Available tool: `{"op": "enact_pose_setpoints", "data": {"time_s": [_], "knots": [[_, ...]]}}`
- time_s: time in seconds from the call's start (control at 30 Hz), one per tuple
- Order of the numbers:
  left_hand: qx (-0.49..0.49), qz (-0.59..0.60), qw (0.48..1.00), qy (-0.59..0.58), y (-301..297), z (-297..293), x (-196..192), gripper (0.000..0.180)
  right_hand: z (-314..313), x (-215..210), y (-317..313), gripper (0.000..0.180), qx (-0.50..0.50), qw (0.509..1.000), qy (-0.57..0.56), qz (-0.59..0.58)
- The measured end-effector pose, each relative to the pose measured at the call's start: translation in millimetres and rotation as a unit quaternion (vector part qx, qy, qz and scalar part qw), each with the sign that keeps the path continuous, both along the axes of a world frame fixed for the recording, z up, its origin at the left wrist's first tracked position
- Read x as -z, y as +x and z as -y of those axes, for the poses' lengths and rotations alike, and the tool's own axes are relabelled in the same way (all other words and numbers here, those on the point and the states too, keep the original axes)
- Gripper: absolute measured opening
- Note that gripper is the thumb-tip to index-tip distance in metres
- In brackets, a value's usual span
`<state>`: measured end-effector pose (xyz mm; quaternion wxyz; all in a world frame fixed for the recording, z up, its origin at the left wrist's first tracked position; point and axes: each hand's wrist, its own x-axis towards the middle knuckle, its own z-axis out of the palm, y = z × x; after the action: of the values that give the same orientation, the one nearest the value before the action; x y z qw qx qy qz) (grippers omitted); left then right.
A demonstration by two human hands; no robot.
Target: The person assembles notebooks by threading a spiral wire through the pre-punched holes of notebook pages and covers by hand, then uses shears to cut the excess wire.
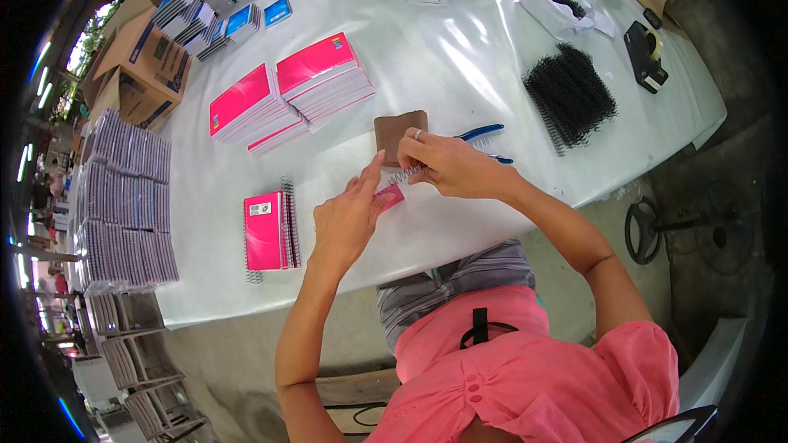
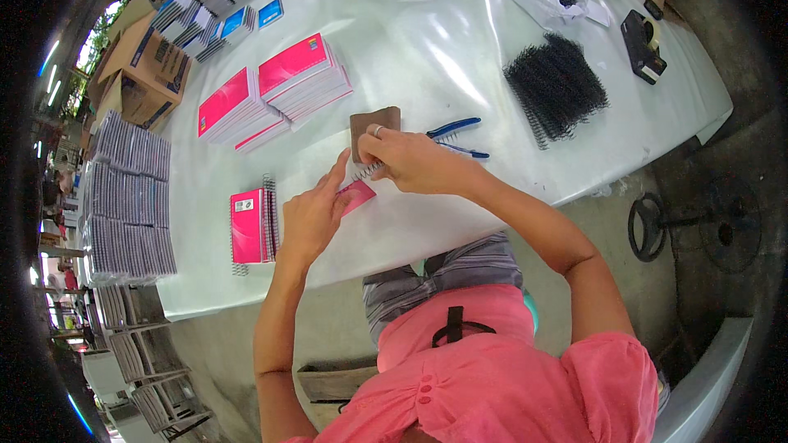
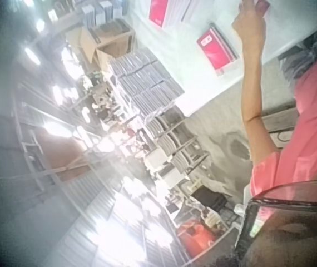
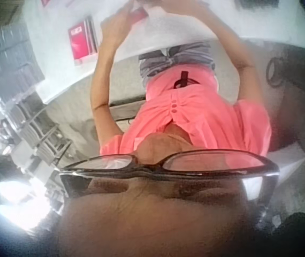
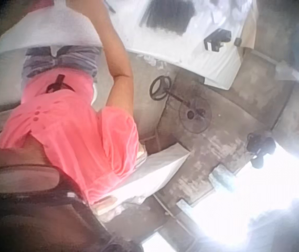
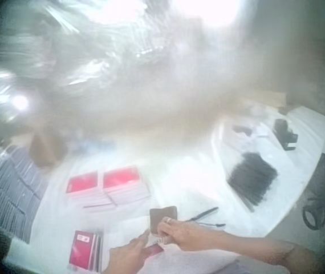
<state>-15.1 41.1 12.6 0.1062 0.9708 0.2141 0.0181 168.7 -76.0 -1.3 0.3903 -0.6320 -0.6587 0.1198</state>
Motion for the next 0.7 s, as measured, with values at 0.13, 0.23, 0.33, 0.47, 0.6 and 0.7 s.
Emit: {"op": "enact_pose_setpoints", "data": {"time_s": [0.13, 0.23, 0.33, 0.47, 0.6, 0.7], "knots": [[0.029, 0.033, 0.998, -0.037, 0, -2, 10, 0.057, -4, -17, -2, 0.01, -0.06, 0.985, -0.155, 0.053], [0.09, 0.009, 0.995, -0.032, -3, -7, 12, 0.055, -17, -19, 18, 0.015, -0.079, 0.94, -0.326, -0.07], [0.105, -0.019, 0.994, -0.035, 1, -1, -3, 0.059, -26, 12, 49, 0.023, -0.028, 0.981, -0.016, 0.193], [0.02, 0.024, 0.999, 0.005, -11, -1, 0, 0.079, -42, 4, 75, 0.039, -0.091, 0.974, -0.166, 0.122], [-0.01, -0.011, 1.0, -0.007, -15, -5, 2, 0.091, -35, -22, 81, 0.057, -0.262, 0.895, -0.278, -0.228], [0.004, 0.038, 0.999, -0.006, -13, -7, 1, 0.093, -47, -10, 70, 0.051, -0.259, 0.885, -0.346, -0.174]]}}
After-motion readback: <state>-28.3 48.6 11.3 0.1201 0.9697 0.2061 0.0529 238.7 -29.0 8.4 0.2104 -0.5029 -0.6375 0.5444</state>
